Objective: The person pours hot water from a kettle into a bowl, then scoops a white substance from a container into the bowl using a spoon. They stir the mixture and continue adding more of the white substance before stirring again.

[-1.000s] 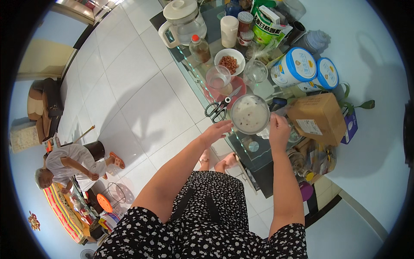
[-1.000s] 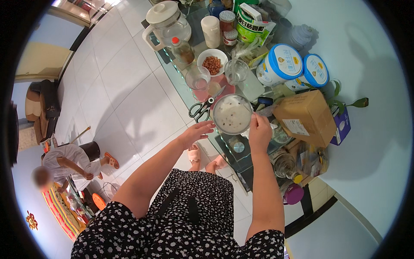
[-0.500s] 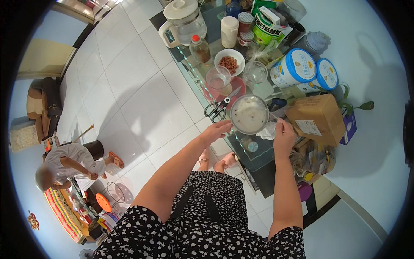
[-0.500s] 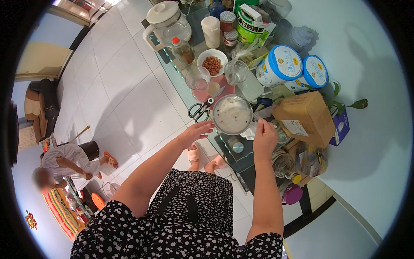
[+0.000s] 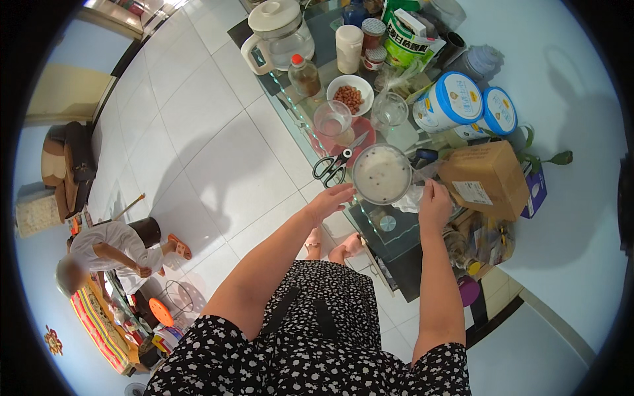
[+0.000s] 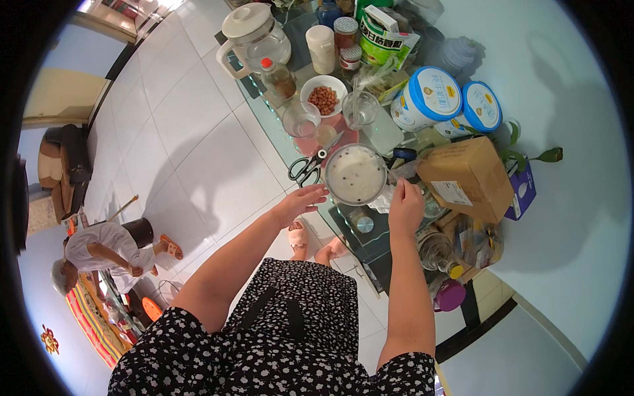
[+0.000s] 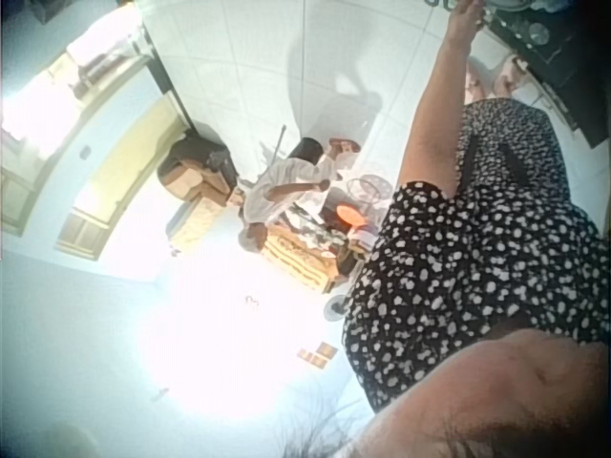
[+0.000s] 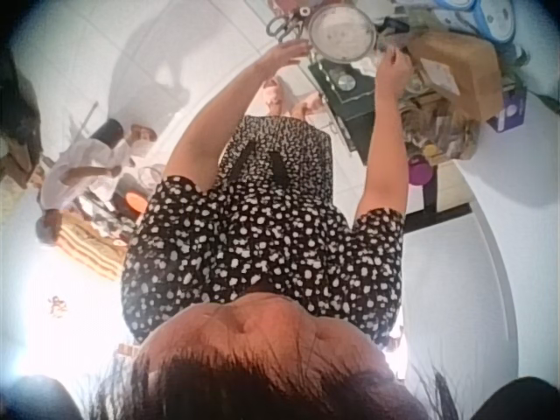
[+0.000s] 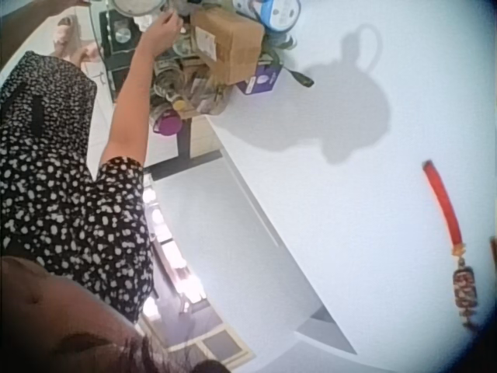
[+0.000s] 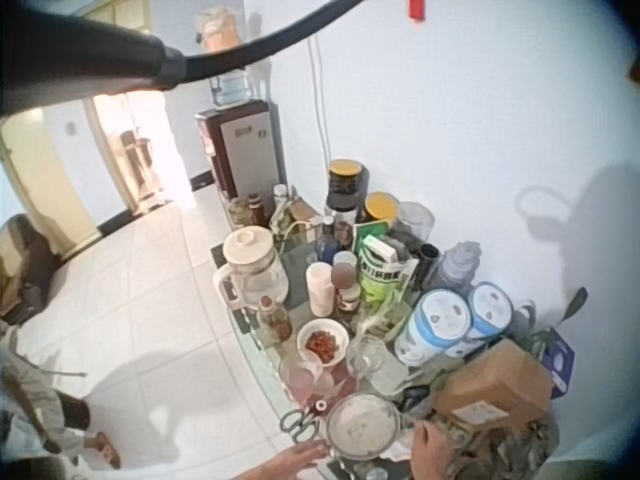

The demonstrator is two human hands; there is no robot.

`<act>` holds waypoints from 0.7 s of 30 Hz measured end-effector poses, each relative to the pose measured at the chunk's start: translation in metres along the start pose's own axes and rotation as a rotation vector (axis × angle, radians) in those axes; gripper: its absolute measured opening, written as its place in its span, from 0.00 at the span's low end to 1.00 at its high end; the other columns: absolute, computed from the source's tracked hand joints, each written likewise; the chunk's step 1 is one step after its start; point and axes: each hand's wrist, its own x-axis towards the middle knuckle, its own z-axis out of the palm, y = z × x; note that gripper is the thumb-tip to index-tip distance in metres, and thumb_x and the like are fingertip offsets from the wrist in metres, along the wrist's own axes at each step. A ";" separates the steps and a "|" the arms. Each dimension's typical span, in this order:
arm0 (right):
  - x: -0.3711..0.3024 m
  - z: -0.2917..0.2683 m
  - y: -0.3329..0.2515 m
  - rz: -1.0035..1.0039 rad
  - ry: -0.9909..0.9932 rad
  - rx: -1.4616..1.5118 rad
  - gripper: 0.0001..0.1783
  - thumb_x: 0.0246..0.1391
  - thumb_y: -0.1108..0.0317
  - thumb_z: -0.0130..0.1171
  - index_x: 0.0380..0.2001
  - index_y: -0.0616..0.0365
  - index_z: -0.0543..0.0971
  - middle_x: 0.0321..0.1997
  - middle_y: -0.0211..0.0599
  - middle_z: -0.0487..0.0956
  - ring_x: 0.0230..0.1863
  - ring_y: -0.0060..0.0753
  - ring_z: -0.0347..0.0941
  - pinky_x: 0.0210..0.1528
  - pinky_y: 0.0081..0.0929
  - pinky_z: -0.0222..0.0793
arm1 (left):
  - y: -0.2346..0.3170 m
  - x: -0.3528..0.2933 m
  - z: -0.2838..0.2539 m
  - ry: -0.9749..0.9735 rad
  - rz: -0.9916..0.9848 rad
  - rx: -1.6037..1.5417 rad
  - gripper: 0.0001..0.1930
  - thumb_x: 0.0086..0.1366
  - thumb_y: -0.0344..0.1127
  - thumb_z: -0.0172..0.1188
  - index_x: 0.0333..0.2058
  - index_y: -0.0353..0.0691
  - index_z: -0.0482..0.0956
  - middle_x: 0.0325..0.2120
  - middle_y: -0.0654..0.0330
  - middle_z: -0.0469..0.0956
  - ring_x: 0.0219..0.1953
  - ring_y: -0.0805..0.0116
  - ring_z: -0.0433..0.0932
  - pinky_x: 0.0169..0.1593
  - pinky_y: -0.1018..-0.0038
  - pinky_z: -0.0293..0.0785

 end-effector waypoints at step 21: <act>-0.050 0.024 0.014 0.866 -0.256 0.882 0.11 0.58 0.68 0.53 0.33 0.68 0.77 0.25 0.32 0.74 0.23 0.22 0.69 0.32 0.21 0.73 | -0.002 0.000 0.001 -0.004 0.006 0.023 0.29 0.69 0.49 0.45 0.63 0.40 0.56 0.59 0.61 0.64 0.60 0.67 0.62 0.60 0.69 0.59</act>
